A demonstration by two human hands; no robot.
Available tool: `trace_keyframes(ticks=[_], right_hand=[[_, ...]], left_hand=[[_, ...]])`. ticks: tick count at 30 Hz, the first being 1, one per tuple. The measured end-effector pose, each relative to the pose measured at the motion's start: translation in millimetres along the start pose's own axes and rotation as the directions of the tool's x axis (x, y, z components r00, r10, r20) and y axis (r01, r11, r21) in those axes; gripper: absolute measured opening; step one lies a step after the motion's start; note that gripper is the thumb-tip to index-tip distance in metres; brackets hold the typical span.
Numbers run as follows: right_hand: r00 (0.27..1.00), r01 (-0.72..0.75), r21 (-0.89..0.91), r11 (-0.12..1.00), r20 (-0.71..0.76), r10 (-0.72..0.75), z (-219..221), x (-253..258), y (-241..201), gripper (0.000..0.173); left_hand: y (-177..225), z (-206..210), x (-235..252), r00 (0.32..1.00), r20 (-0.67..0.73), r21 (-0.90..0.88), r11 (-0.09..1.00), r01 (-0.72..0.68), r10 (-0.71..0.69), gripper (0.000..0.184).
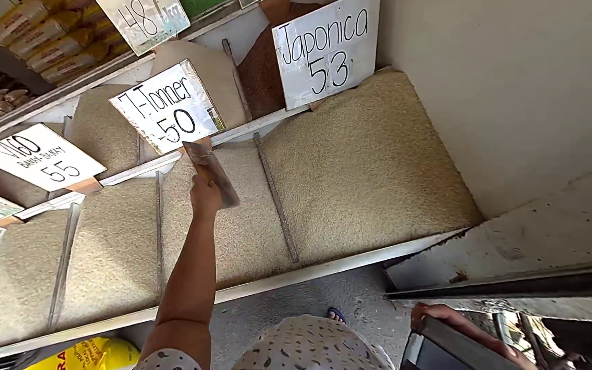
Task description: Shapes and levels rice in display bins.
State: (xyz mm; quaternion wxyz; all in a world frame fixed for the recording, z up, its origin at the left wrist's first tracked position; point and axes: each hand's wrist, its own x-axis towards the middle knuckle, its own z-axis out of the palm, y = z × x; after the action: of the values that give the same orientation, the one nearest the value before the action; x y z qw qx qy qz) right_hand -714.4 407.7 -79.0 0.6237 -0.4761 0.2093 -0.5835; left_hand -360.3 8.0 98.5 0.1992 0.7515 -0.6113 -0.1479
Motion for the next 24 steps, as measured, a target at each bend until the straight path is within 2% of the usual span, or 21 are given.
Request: trace_keyframes(ticks=[2,5,7,9,11,16,19,22,24], right_hand=[[1.000,0.029,-0.049,0.998,-0.006,-0.029,5,4,-4,0.077],[0.999,0.042,-0.040,0.998,0.021,-0.041,15,16,-7,0.074],[0.998,0.040,-0.038,0.998,0.042,-0.038,18,24,-5,0.075],[0.998,0.038,-0.079,0.996,0.060,-0.034,18,25,-6,0.076],[0.999,0.042,-0.154,0.987,0.004,-0.042,23,21,-12,0.076],[0.978,0.018,-0.269,0.963,-0.193,-0.073,104,45,-73,0.063],[0.969,0.005,-0.251,0.968,-0.236,-0.066,112,34,-71,0.059],[0.971,-0.052,-0.200,0.978,-0.241,0.002,85,-4,-37,0.069],[0.967,-0.077,-0.179,0.981,-0.255,0.029,87,-6,-26,0.071]], left_hand=[[6,36,-31,0.990,0.126,0.001,0.998,-0.068,0.067,0.047],[9,97,-64,0.930,0.351,0.070,0.988,-0.140,0.107,0.058],[7,115,-77,0.899,0.426,0.129,0.977,-0.170,0.100,0.063],[2,104,-74,0.888,0.452,0.156,0.972,-0.176,0.088,0.058],[-15,78,-59,0.892,0.447,0.148,0.978,-0.146,0.065,0.052],[-76,1,-16,0.973,0.229,0.063,0.997,-0.049,0.033,0.045],[-81,-20,-24,0.991,0.130,-0.021,1.000,-0.001,0.004,0.044],[-69,10,-62,0.964,0.257,-0.110,0.993,-0.033,0.060,0.048],[-62,48,-91,0.895,0.432,-0.098,0.992,-0.079,0.113,0.054]])
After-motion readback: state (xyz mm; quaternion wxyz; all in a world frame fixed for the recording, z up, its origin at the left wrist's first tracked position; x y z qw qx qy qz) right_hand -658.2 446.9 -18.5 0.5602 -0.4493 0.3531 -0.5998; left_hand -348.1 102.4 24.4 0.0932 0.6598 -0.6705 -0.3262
